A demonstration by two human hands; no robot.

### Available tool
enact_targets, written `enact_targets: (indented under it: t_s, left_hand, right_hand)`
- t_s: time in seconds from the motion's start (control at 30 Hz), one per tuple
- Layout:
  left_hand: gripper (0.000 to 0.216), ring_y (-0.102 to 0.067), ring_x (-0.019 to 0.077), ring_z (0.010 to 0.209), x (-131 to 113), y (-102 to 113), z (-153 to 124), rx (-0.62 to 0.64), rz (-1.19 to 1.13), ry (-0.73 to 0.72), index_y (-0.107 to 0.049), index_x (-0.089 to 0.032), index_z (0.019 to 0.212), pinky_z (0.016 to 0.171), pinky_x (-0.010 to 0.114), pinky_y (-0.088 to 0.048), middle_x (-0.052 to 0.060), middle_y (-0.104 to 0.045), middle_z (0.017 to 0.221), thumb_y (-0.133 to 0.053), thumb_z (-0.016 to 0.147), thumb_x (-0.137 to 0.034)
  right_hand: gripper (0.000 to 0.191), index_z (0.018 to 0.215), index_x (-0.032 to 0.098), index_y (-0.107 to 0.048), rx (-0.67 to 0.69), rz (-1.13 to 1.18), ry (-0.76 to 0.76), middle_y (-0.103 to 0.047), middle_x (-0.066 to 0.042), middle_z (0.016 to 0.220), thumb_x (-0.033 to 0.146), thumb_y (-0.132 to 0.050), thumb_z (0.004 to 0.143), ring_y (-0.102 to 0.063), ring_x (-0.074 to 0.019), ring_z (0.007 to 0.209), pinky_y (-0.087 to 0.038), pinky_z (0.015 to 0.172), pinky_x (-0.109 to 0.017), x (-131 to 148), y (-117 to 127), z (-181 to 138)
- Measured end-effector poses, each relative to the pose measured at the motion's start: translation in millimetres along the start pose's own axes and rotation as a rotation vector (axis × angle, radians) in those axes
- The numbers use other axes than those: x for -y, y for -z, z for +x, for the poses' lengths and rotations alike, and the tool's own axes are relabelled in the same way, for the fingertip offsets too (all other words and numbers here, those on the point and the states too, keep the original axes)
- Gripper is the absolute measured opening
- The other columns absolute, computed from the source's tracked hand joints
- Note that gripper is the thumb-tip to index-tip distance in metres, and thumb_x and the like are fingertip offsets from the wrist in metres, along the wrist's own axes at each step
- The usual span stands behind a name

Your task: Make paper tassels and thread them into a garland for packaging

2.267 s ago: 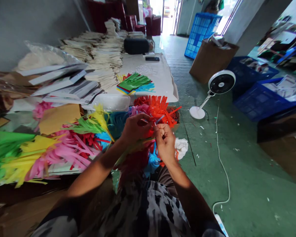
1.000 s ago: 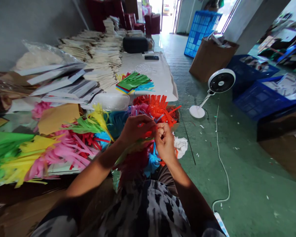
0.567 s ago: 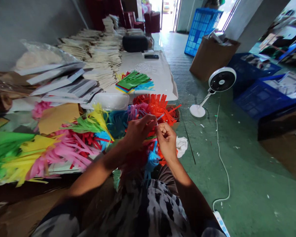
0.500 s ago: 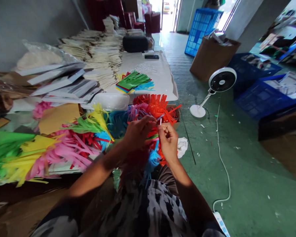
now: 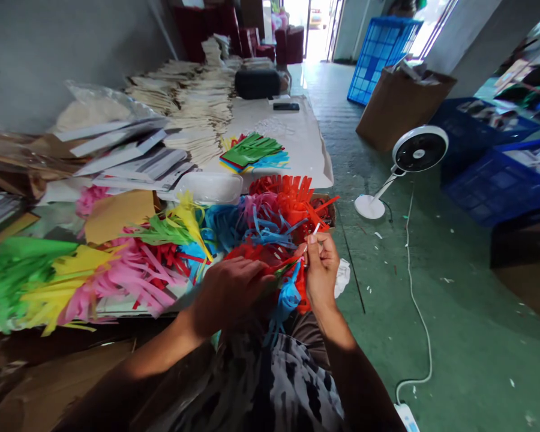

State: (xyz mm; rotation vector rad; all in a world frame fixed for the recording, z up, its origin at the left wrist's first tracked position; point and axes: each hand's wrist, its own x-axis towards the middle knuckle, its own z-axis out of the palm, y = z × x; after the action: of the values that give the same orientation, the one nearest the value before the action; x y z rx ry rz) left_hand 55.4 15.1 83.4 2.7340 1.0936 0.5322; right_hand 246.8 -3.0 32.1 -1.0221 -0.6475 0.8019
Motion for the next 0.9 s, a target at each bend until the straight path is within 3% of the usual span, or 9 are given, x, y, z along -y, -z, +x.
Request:
enact_targets:
  t_s: [0.13,0.2,0.27,0.33,0.4,0.47,0.63,0.8,0.9]
  left_hand:
    - [0.055,-0.057,0.0177,0.053,22.0,4.9,-5.6,-0.106,0.107,-0.071,-0.065,-0.023,0.058,0.055,0.032,-0.033,0.003,-0.063,0.053,-0.055,0.107,-0.046]
    - [0.054,-0.054,0.018,0.053,33.6,10.3,1.8,-0.147,0.179,-0.034,-0.065,-0.023,0.058,0.056,0.032,-0.032,0.003,-0.061,0.053,-0.055,0.107,-0.044]
    - [0.041,-0.06,0.0202,0.067,42.1,15.3,15.4,-0.141,0.206,-0.052,-0.072,-0.022,0.071,0.063,0.033,-0.039,0.005,-0.068,0.065,-0.059,0.106,-0.038]
    - [0.02,-0.064,0.0215,0.086,47.4,16.5,31.6,-0.065,0.164,-0.183,-0.079,-0.025,0.091,0.078,0.035,-0.046,0.006,-0.075,0.089,-0.064,0.103,-0.029]
    - [0.014,-0.064,0.0221,0.101,51.5,11.4,46.4,0.025,0.111,-0.335,-0.081,-0.031,0.103,0.092,0.037,-0.047,0.006,-0.075,0.112,-0.068,0.1,-0.027]
    - [0.013,-0.063,0.0244,0.112,56.5,0.8,58.1,0.05,0.093,-0.374,-0.082,-0.034,0.105,0.1,0.04,-0.047,0.007,-0.071,0.129,-0.073,0.097,-0.031]
    - [0.02,-0.07,0.0205,0.093,71.6,-19.0,83.0,0.061,0.01,-0.302,-0.082,-0.027,0.109,0.085,0.033,-0.054,0.008,-0.076,0.105,-0.066,0.098,-0.021]
    - [0.027,-0.075,0.0191,0.093,78.4,-6.0,121.5,-0.166,-0.269,-0.111,-0.083,-0.025,0.114,0.082,0.03,-0.056,0.006,-0.081,0.107,-0.067,0.093,-0.02]
    - [0.031,-0.073,0.0159,0.077,80.7,-3.8,144.0,-0.132,-0.46,-0.016,-0.082,-0.022,0.119,0.07,0.026,-0.054,0.004,-0.082,0.096,-0.07,0.09,-0.024]
  right_hand:
    - [0.028,0.093,0.026,-0.06,-0.017,-0.072,-0.001,-0.057,0.007,0.064,0.05,-0.074,0.095,-0.043,-0.0113,0.051,-0.033,0.05,-0.024,2.2,3.4,1.3]
    - [0.029,0.091,0.026,-0.06,-0.001,-0.114,-0.003,-0.056,0.007,0.064,0.052,-0.073,0.095,-0.044,-0.0119,0.051,-0.034,0.05,-0.025,2.8,4.2,0.4]
    - [0.03,0.09,0.026,-0.06,0.017,-0.149,0.005,-0.055,0.006,0.064,0.053,-0.073,0.095,-0.045,-0.0122,0.052,-0.035,0.051,-0.026,3.8,4.1,-1.0]
    - [0.031,0.088,0.025,-0.061,0.026,-0.178,0.024,-0.055,0.006,0.064,0.053,-0.072,0.096,-0.046,-0.0124,0.053,-0.036,0.053,-0.026,5.4,3.7,-2.1]
    - [0.03,0.088,0.025,-0.062,0.029,-0.19,0.035,-0.056,0.006,0.064,0.052,-0.071,0.096,-0.046,-0.0127,0.054,-0.037,0.054,-0.026,7.0,3.9,-2.2]
    - [0.029,0.088,0.025,-0.062,0.031,-0.185,0.038,-0.057,0.006,0.064,0.051,-0.071,0.097,-0.047,-0.0128,0.055,-0.036,0.055,-0.026,7.9,5.0,-1.5]
    - [0.03,0.088,0.025,-0.063,0.041,-0.192,0.023,-0.056,0.006,0.062,0.053,-0.07,0.097,-0.043,-0.0124,0.051,-0.032,0.053,-0.027,6.5,8.4,0.0]
    - [0.033,0.087,0.024,-0.064,0.049,-0.237,0.041,-0.056,0.006,0.061,0.055,-0.07,0.097,-0.044,-0.0133,0.053,-0.034,0.055,-0.028,5.0,7.6,-1.1]
    - [0.034,0.086,0.024,-0.064,0.05,-0.245,0.05,-0.053,0.006,0.06,0.056,-0.07,0.096,-0.042,-0.0128,0.054,-0.032,0.055,-0.027,5.7,5.3,-1.7]
